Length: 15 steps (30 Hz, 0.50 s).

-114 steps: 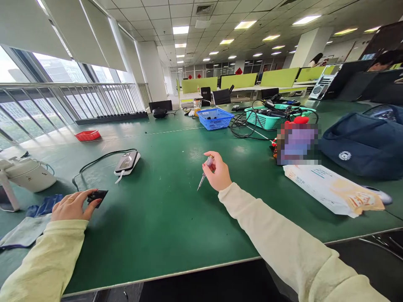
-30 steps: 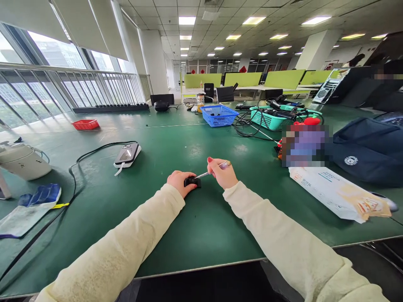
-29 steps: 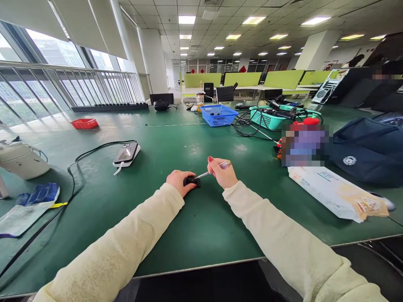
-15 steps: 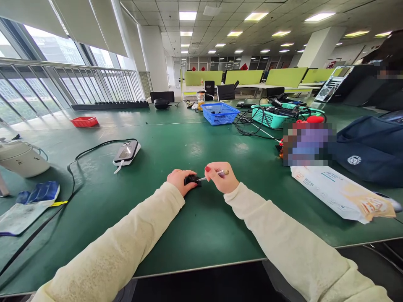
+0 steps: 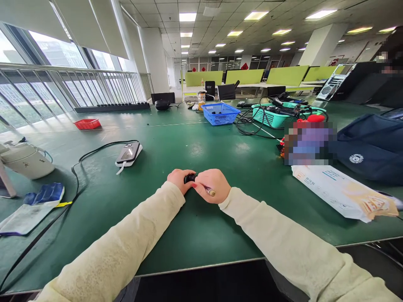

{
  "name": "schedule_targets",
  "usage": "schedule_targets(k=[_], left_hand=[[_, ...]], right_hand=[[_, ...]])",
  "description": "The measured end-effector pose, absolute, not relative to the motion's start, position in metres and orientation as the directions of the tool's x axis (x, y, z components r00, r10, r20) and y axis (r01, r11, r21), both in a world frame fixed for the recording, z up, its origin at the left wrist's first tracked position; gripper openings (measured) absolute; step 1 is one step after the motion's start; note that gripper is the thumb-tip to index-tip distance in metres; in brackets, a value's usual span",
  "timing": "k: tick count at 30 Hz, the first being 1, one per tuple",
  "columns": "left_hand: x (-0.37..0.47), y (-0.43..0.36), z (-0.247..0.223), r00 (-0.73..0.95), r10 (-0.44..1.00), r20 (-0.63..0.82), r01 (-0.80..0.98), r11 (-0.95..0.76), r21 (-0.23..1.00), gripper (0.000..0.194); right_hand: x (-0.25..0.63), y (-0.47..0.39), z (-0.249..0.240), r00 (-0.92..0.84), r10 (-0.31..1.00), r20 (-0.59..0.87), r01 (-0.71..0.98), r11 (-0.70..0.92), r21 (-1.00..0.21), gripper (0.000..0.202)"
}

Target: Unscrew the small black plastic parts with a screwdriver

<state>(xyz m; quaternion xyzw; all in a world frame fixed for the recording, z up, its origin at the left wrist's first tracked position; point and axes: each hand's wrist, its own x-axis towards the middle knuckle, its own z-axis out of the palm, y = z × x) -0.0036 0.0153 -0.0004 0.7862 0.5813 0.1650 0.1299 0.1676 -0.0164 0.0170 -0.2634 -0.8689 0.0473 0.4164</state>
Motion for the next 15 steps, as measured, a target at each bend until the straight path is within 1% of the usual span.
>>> schedule_targets(k=[2,3,4,6,8,9,10,12,15], left_hand=[[-0.003,0.016,-0.001,0.269,0.956,0.115,0.877,-0.292,0.382,0.038],[-0.003,0.017,-0.001,0.266,0.956,0.124,0.88,-0.293,0.373,0.037],[-0.003,0.017,-0.001,0.266,0.955,0.13,0.883,-0.295,0.365,0.037],[-0.002,0.016,0.0,0.265,0.955,0.132,0.888,-0.295,0.353,0.037],[-0.001,0.015,0.002,0.269,0.956,0.12,0.888,-0.294,0.353,0.038],[-0.001,0.015,0.003,0.272,0.955,0.114,0.887,-0.295,0.356,0.038],[-0.002,0.014,0.004,0.274,0.955,0.111,0.885,-0.295,0.359,0.038],[-0.003,0.014,0.004,0.27,0.956,0.112,0.885,-0.293,0.362,0.036],[-0.004,0.016,0.003,0.274,0.954,0.121,0.883,-0.3,0.362,0.036]], right_hand=[[0.167,-0.016,0.016,-0.49,0.521,0.699,0.424,0.843,-0.331,0.054],[0.168,-0.015,0.015,-0.46,0.551,0.696,0.424,0.825,-0.373,0.056],[0.17,-0.013,0.015,-0.414,0.592,0.692,0.419,0.799,-0.432,0.059],[0.173,-0.009,0.014,-0.267,0.695,0.668,0.377,0.713,-0.591,0.064],[0.176,-0.002,0.013,-0.082,0.791,0.607,0.284,0.602,-0.746,0.069],[0.177,0.001,0.013,0.0,0.827,0.563,0.237,0.547,-0.803,0.07],[0.178,0.004,0.013,0.07,0.845,0.531,0.208,0.508,-0.836,0.071],[0.178,0.006,0.013,0.135,0.856,0.498,0.186,0.472,-0.862,0.07],[0.176,0.001,0.014,0.114,0.84,0.531,0.175,0.509,-0.843,0.069]])
